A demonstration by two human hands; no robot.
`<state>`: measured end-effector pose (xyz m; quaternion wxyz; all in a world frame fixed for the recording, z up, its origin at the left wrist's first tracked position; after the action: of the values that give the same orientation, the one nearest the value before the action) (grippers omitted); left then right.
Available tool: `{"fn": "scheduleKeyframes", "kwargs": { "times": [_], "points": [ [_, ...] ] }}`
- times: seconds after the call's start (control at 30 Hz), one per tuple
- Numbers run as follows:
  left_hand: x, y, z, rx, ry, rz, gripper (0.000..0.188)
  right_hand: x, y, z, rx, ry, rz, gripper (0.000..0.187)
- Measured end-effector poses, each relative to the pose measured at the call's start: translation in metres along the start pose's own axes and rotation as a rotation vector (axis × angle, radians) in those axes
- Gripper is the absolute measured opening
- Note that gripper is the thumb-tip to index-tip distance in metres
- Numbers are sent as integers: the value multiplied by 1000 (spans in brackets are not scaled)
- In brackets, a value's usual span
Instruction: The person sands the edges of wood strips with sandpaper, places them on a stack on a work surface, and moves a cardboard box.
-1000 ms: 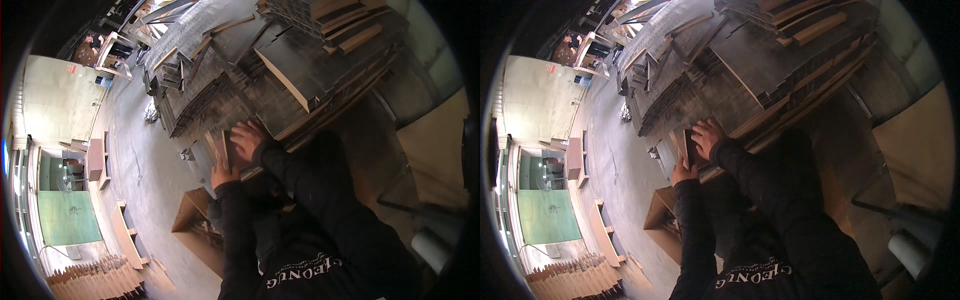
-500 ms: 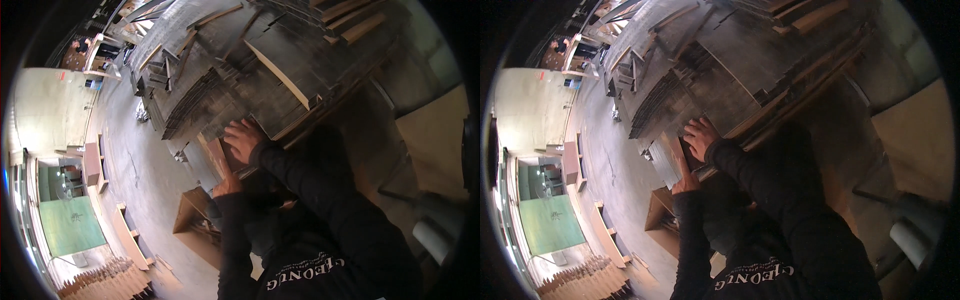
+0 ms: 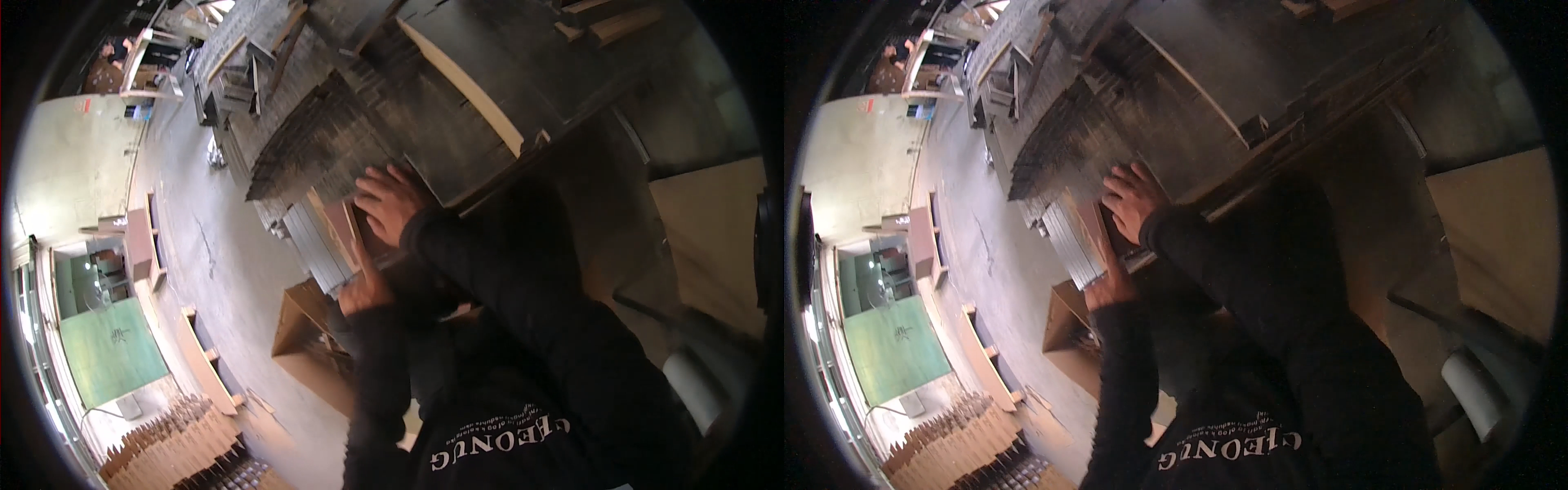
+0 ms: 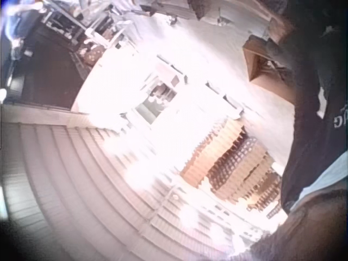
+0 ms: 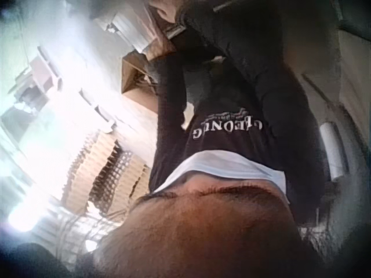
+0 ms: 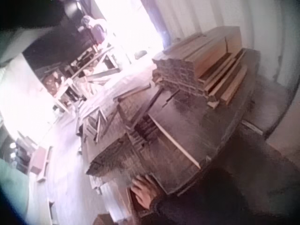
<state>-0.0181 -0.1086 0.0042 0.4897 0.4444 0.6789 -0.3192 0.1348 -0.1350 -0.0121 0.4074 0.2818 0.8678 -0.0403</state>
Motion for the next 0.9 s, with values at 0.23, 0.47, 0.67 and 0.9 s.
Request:
{"fn": "scheduleKeyframes", "kwargs": {
  "times": [0.23, 0.47, 0.67, 0.9],
  "points": [
    [25, 56, -36, -91, -124, 51, 72, -4, 1, 1, -54, -28, 57, 33],
    [-22, -127, -34, -535, -339, -93, 58, -3, 1, 11, -56, 64, 110, 32],
    [52, -270, -107, -814, 53, -164, 62, -8, 4, 1, -105, -23, 66, 32],
    [133, -264, -41, -1045, -513, -364, 73, -12, 6, -4, -178, -87, 28, 34]
  ]
}}
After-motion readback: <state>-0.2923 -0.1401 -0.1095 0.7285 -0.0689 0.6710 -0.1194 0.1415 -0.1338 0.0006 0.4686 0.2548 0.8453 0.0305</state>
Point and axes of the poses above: each hand's wrist, its own y-axis towards the middle knuckle, its own x-axis out of the palm, z = x × y, the point moved 2 cm from there along y, towards the middle knuckle, and after that the axes turned 14 degrees about x, right-handed, at the moved point
